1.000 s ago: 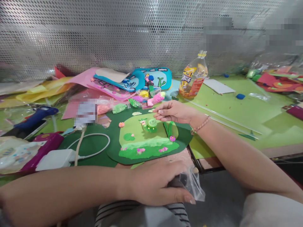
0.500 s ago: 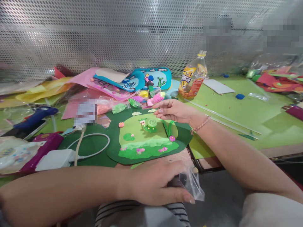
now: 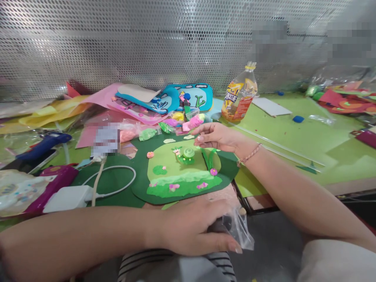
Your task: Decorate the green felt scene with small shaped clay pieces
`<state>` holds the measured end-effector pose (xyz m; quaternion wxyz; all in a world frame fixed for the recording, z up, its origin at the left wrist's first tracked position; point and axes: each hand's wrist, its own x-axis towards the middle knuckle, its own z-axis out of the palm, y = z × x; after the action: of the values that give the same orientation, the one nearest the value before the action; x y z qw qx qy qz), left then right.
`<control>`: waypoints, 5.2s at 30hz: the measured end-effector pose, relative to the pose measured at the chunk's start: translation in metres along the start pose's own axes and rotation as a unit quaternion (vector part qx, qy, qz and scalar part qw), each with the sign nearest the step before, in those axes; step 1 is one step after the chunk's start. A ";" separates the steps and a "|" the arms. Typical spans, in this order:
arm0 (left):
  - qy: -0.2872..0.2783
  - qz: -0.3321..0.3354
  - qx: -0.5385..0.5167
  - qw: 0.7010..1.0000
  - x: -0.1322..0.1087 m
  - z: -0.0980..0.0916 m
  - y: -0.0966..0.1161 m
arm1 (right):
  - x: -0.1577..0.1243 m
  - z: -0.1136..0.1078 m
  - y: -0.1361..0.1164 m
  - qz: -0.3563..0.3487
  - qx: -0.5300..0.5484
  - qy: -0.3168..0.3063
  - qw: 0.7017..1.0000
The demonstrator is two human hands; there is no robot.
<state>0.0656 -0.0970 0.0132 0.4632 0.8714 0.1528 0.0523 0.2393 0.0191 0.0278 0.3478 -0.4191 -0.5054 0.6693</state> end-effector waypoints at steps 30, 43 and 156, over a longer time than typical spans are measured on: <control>0.000 0.003 0.002 1.000 0.001 -0.001 0.000 | 0.002 -0.013 -0.004 -0.065 -0.451 -0.039 0.889; 0.007 0.014 -0.003 1.000 0.002 0.000 -0.001 | 0.004 -0.013 -0.001 -0.054 -0.565 0.001 0.824; -0.001 0.022 -0.020 1.000 0.001 0.000 0.000 | 0.006 0.007 0.009 -0.135 -0.579 0.072 0.801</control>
<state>0.0668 -0.0963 0.0135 0.4795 0.8651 0.1320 0.0647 0.2303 0.0200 0.0189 0.1623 -0.5167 -0.8240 0.1662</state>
